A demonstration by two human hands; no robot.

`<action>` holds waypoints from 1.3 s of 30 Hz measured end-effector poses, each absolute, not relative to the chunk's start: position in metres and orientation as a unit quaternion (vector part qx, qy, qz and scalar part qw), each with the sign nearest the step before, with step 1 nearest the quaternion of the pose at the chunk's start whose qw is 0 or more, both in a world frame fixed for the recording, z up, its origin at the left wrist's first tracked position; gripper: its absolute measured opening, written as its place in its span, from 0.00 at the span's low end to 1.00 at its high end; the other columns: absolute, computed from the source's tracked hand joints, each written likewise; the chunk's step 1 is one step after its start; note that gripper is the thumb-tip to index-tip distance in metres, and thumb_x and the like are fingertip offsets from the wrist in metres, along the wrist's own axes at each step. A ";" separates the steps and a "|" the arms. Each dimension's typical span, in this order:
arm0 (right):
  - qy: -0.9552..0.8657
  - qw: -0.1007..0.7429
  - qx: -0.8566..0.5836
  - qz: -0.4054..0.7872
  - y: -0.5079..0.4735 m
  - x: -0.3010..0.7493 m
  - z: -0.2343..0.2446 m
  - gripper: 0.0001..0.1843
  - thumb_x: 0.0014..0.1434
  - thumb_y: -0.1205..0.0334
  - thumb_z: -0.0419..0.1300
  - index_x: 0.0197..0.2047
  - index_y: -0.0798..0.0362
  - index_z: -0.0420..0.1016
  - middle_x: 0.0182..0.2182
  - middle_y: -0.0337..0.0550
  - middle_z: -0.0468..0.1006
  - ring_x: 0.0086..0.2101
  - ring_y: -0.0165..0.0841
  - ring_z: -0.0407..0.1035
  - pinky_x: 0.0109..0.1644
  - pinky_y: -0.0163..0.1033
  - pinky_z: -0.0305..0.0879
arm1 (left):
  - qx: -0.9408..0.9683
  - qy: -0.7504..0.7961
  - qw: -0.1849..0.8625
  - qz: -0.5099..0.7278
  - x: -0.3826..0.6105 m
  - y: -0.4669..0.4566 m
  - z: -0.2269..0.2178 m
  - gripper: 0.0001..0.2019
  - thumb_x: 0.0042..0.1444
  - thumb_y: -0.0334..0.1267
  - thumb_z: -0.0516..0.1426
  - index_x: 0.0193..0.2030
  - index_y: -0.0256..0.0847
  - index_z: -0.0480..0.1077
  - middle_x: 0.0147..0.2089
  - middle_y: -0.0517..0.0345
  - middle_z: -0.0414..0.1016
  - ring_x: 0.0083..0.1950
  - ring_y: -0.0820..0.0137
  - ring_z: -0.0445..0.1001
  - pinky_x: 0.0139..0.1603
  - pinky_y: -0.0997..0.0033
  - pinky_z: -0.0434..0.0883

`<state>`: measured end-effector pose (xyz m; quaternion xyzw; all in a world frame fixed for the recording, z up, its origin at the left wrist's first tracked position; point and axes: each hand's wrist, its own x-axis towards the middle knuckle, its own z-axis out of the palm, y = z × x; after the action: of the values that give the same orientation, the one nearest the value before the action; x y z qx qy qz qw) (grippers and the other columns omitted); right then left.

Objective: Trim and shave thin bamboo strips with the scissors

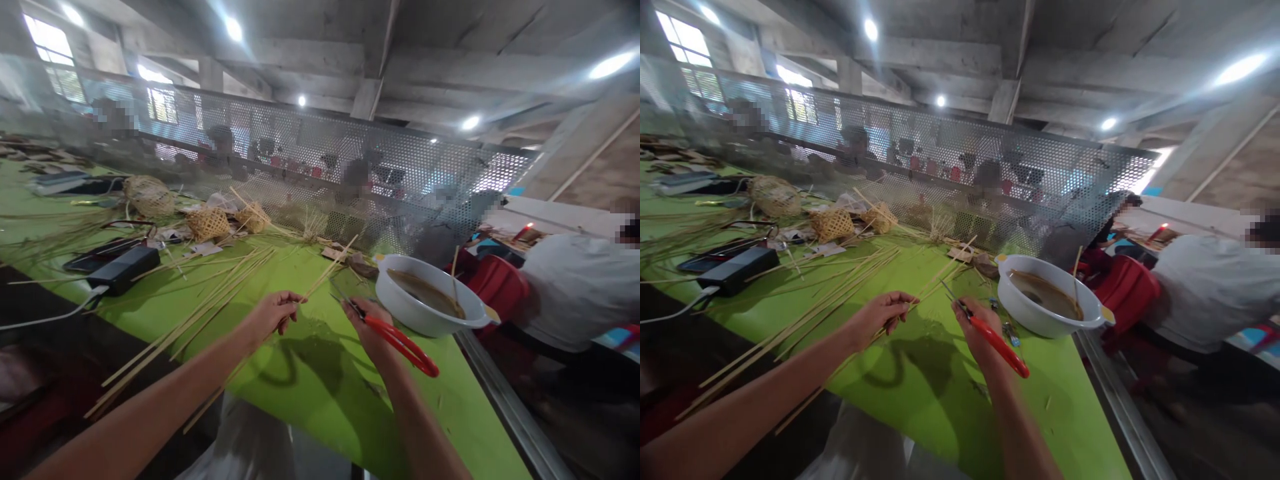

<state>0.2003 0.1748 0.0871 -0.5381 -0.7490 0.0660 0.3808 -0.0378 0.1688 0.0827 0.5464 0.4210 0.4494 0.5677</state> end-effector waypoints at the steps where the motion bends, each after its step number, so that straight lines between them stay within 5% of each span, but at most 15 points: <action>1: -0.752 0.378 -0.535 0.067 0.175 0.200 0.086 0.22 0.62 0.44 0.49 0.34 0.51 0.76 0.27 0.41 0.76 0.28 0.35 0.67 0.32 0.37 0.58 | 0.545 0.420 0.573 0.445 -0.037 0.167 0.082 0.16 0.55 0.39 0.56 0.48 0.34 0.71 0.26 0.63 0.69 0.16 0.83 0.58 0.16 0.81 0.57; 11: -0.797 0.293 -0.515 0.116 0.161 0.183 0.088 0.18 0.64 0.50 0.50 0.30 0.49 0.73 0.26 0.36 0.76 0.27 0.31 0.68 0.29 0.33 0.56 | 0.472 0.384 0.651 0.454 -0.029 0.162 0.082 0.17 0.54 0.38 0.60 0.50 0.37 0.74 0.27 0.64 0.67 0.16 0.86 0.56 0.17 0.82 0.51; 18: -0.757 0.325 -0.557 0.106 0.161 0.185 0.093 0.21 0.64 0.47 0.49 0.27 0.50 0.71 0.24 0.37 0.73 0.25 0.32 0.64 0.28 0.34 0.55 | 0.418 0.302 0.725 0.457 -0.027 0.161 0.079 0.17 0.53 0.35 0.62 0.51 0.37 0.74 0.27 0.64 0.66 0.17 0.88 0.55 0.17 0.84 0.51; 39: -0.769 0.301 -0.553 0.112 0.159 0.182 0.087 0.17 0.64 0.49 0.51 0.30 0.50 0.71 0.26 0.36 0.74 0.27 0.32 0.66 0.30 0.34 0.55 | 0.406 0.356 0.698 0.470 -0.032 0.157 0.084 0.20 0.47 0.32 0.64 0.50 0.34 0.74 0.25 0.63 0.71 0.15 0.86 0.58 0.15 0.82 0.53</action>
<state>0.1818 0.1590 0.0875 -0.5531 -0.7686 0.1117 0.3014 -0.0324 0.1568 0.0841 0.4060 0.3562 0.4697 0.6983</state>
